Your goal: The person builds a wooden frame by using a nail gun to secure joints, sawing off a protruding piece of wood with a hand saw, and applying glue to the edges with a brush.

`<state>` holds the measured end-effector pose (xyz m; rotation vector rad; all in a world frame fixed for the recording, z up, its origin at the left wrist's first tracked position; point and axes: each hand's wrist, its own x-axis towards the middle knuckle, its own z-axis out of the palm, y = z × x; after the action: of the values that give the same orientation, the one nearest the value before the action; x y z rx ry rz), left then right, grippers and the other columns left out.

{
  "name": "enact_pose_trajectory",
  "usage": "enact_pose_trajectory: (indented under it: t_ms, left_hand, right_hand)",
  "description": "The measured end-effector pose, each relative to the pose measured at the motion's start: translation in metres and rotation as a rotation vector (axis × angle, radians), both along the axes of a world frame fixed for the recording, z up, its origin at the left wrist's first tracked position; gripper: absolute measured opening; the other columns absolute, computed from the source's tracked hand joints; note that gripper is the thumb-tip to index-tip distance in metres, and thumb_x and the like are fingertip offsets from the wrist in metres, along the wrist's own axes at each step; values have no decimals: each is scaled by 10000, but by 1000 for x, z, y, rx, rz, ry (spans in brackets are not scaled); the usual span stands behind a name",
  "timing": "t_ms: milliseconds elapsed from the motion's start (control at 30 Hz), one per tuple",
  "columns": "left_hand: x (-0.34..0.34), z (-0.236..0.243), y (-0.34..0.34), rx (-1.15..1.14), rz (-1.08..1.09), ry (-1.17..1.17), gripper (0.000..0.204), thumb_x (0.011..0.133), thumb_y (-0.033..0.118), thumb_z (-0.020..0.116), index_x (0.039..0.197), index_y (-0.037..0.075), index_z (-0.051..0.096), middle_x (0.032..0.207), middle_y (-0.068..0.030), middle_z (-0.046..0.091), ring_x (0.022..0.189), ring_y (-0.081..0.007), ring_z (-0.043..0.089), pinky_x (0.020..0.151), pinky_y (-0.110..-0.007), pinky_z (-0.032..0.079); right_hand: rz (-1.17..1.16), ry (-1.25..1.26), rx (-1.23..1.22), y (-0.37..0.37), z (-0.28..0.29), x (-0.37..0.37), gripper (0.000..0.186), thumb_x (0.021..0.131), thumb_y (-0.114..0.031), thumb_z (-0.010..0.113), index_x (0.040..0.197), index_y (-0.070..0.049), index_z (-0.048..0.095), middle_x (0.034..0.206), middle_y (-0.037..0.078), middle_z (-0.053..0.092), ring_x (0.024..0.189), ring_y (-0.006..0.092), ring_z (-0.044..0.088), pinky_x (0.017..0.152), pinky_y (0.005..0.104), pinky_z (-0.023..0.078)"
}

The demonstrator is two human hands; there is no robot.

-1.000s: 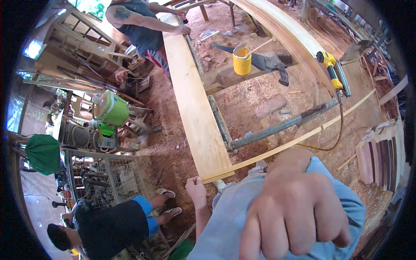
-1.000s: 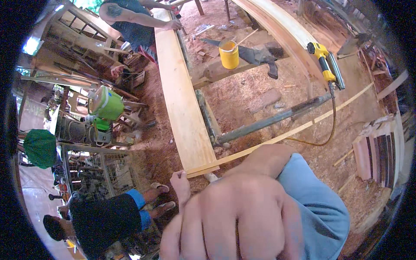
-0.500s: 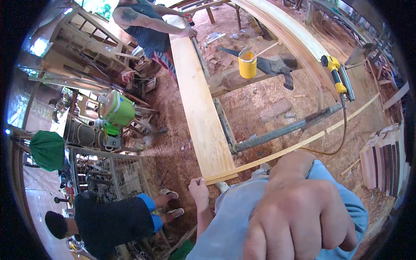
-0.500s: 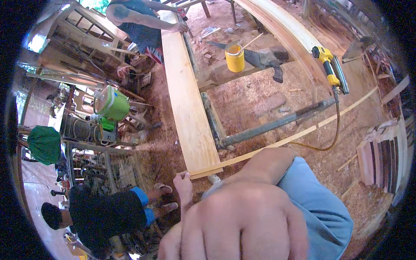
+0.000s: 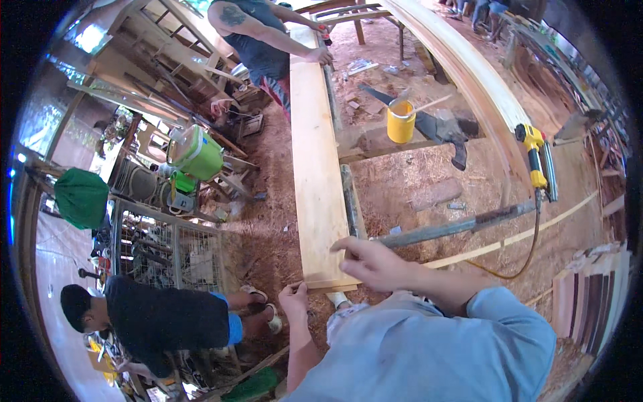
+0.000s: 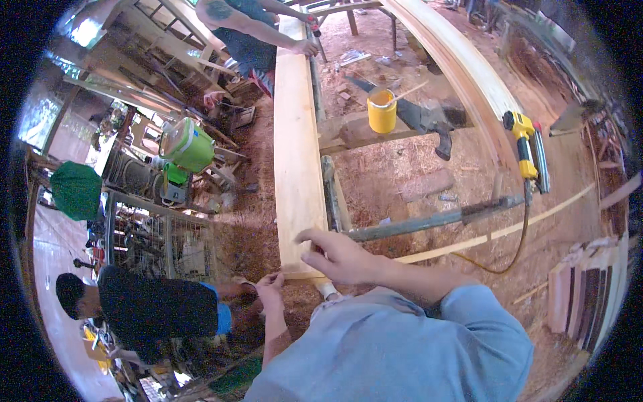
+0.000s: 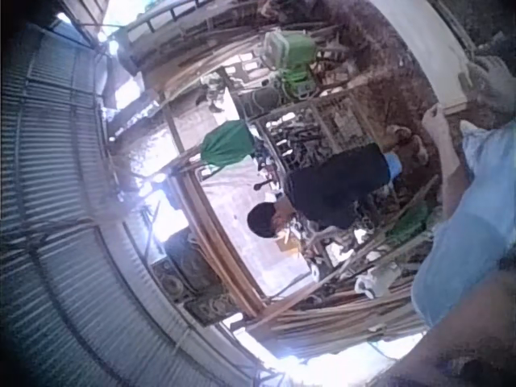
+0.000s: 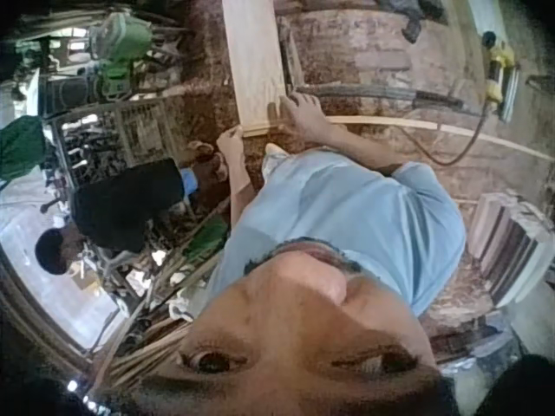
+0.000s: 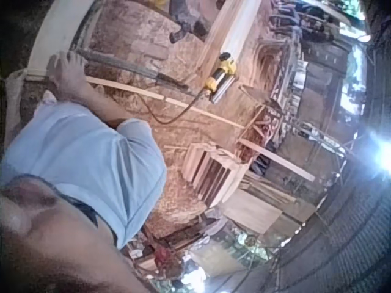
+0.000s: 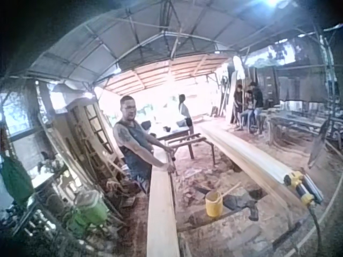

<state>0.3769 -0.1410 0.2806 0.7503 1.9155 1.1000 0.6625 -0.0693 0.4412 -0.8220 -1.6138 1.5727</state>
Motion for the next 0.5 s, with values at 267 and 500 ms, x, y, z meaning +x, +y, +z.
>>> enact_pose_trajectory:
  t_ms: [267,500]
  left_hand:
    - [2,11,2,10,-144,381,168,817,68,703,943,-35,745,824,-90,737,720,-127,648,688,-290,515]
    - [-21,1,9,-75,-287,326,173,809,88,717,936,-27,747,815,-150,734,728,-179,680,709,-306,526]
  right_hand:
    - [-227,-817,508,-46,-119,-29,787,736,-390,781,1341,-33,425,1281,229,456,1207,403,448,997,579,339]
    - [-225,-945,440,-51,-116,-59,720,714,-388,791,1229,-2,469,1250,217,464,1213,386,437,1026,554,295]
